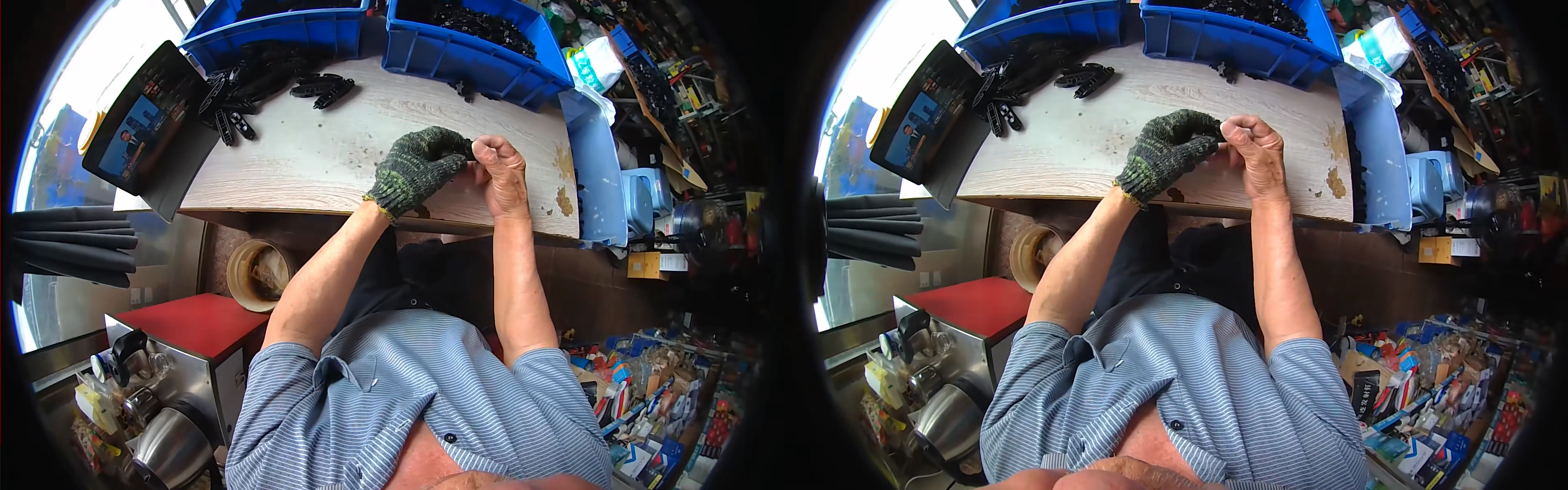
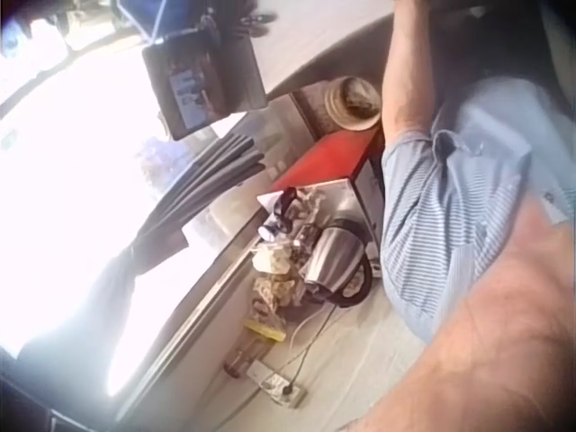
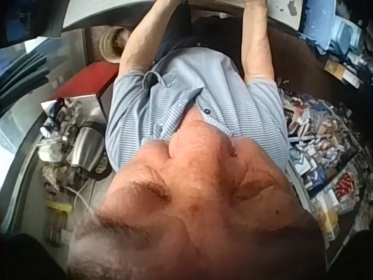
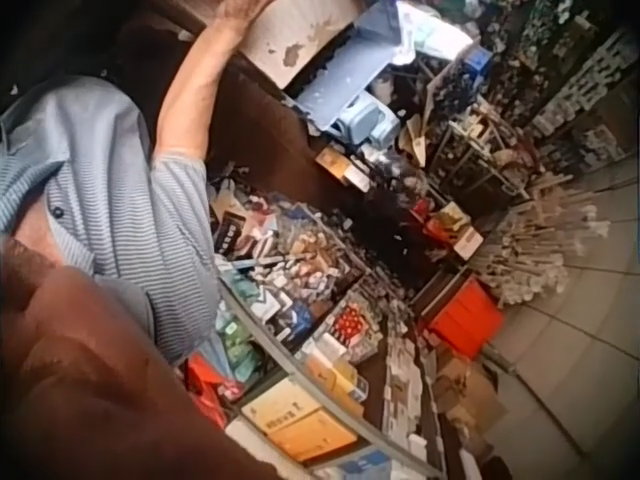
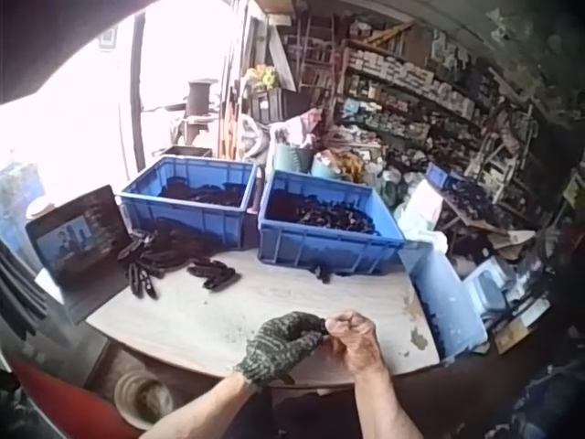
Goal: Assembling small black plastic components by hand at a workbench.
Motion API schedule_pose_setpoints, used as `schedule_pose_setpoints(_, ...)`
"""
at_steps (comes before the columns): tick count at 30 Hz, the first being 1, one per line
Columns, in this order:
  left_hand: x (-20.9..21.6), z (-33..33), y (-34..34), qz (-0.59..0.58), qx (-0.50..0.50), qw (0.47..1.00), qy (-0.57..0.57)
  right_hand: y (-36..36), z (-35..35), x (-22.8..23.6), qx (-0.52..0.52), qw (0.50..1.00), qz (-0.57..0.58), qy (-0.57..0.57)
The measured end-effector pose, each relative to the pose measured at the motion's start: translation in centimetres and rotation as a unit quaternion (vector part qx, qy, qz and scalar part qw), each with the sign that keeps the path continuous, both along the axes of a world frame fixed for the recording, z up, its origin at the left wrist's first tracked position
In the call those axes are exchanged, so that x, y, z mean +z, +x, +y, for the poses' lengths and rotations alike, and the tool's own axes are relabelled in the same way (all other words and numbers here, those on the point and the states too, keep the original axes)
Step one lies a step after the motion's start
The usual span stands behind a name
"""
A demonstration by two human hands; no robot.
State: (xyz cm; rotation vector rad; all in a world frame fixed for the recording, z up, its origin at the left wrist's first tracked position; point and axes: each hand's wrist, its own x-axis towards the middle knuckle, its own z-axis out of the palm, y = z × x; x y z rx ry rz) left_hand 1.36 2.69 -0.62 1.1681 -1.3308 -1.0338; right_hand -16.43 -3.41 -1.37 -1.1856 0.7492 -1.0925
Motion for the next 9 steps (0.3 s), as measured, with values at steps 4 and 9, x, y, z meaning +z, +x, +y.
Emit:
schedule_pose_setpoints(4, 0.29, 0.10, 0.02, 0.029, -0.003, 0.999, 0.034, 0.02, 0.42, 0.62, 0.017, 0.999, -0.011, 0.028)
schedule_pose_setpoints(9, 0.89, 0.19, 0.07, 0.084, -0.016, 0.993, 0.086, -0.27, -0.34, 0.18, 0.035, 0.999, 0.014, 0.027)
